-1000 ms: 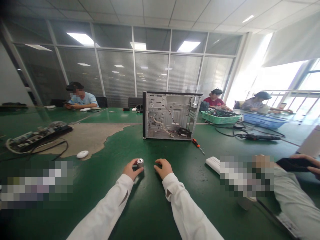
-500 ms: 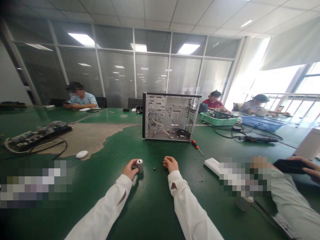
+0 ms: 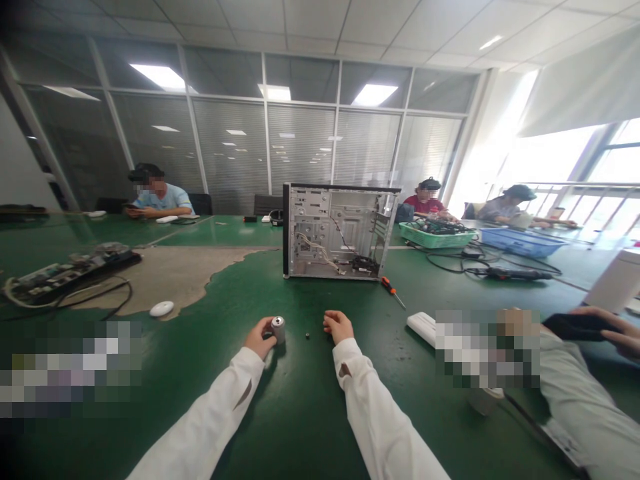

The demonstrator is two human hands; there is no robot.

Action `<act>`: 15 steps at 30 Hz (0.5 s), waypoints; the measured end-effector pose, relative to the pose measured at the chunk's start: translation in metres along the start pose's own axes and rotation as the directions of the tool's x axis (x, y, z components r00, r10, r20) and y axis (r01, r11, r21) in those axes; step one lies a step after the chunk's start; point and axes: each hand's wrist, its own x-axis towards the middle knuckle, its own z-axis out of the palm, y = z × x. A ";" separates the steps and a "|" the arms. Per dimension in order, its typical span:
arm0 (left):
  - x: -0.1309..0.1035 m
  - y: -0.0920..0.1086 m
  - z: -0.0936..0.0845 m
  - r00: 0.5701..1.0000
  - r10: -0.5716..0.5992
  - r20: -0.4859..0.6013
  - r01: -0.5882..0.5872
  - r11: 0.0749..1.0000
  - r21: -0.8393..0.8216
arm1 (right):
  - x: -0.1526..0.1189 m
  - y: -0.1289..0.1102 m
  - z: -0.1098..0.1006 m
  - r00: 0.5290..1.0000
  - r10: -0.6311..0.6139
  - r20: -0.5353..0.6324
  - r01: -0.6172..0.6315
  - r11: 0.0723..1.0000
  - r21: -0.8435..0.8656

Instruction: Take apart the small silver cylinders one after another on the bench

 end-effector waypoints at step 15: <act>-0.001 0.003 0.000 1.000 -0.013 0.006 0.013 1.000 0.010 | -0.005 -0.003 0.001 0.999 -0.027 0.022 0.028 0.998 -0.055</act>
